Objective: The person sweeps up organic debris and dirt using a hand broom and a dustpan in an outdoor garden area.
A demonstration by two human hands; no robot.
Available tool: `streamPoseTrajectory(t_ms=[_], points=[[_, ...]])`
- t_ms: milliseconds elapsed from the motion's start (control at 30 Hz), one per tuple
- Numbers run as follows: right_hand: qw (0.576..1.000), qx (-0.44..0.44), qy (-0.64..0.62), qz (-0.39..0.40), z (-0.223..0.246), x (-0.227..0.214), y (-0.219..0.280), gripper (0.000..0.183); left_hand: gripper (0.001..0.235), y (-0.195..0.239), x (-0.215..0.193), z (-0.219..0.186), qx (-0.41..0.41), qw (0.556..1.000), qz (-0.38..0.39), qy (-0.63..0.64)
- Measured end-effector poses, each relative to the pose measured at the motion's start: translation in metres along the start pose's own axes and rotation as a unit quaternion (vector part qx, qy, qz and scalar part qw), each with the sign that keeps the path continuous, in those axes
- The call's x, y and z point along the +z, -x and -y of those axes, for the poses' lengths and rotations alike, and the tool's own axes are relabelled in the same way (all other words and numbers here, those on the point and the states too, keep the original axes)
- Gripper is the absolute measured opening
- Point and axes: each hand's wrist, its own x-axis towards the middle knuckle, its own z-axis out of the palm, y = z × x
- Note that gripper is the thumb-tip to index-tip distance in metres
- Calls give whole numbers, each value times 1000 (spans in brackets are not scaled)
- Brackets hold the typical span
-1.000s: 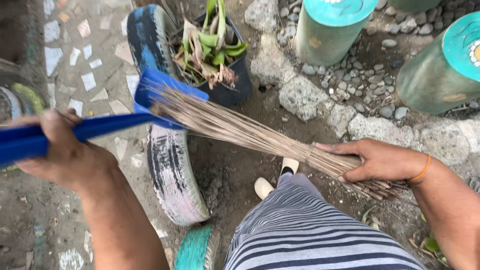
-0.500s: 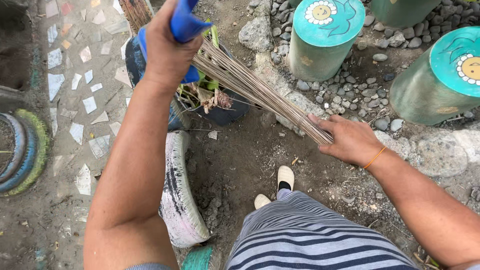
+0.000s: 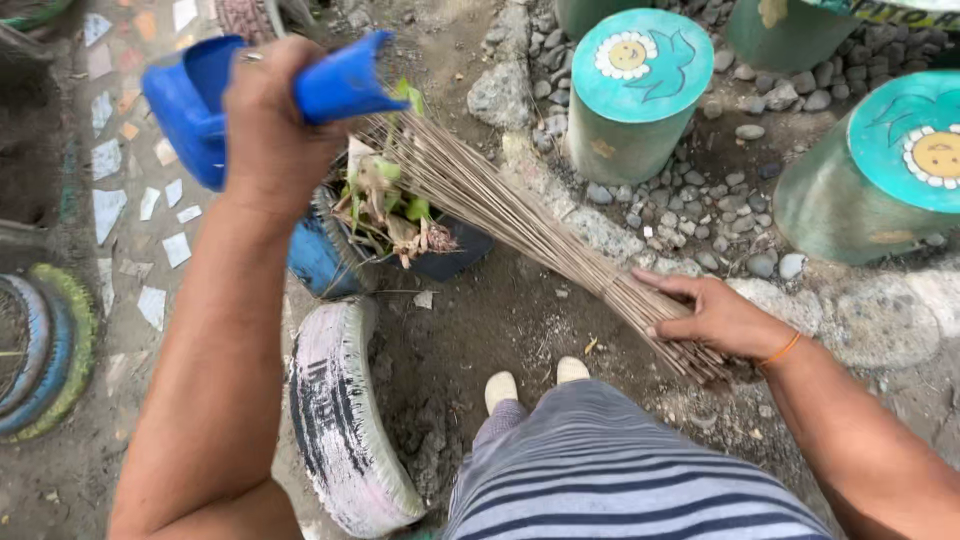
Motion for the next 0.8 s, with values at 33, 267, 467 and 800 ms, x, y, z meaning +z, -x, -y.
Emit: streamPoseTrajectory(t_ms=[33, 267, 467, 800], points=[[997, 59, -52, -6, -11, -1, 6, 82, 33, 1, -6, 5, -8, 999, 4, 34], [974, 62, -209, -64, -44, 11, 53, 79, 19, -18, -9, 34, -94, 967, -31, 236], [898, 14, -404, -174, -58, 86, 100, 87, 19, -52, 39, -11, -78, 907, -32, 412], [761, 158, -535, -331, -63, 157, 86, 84, 22, -84, 116, -145, -12, 790, 76, 608]])
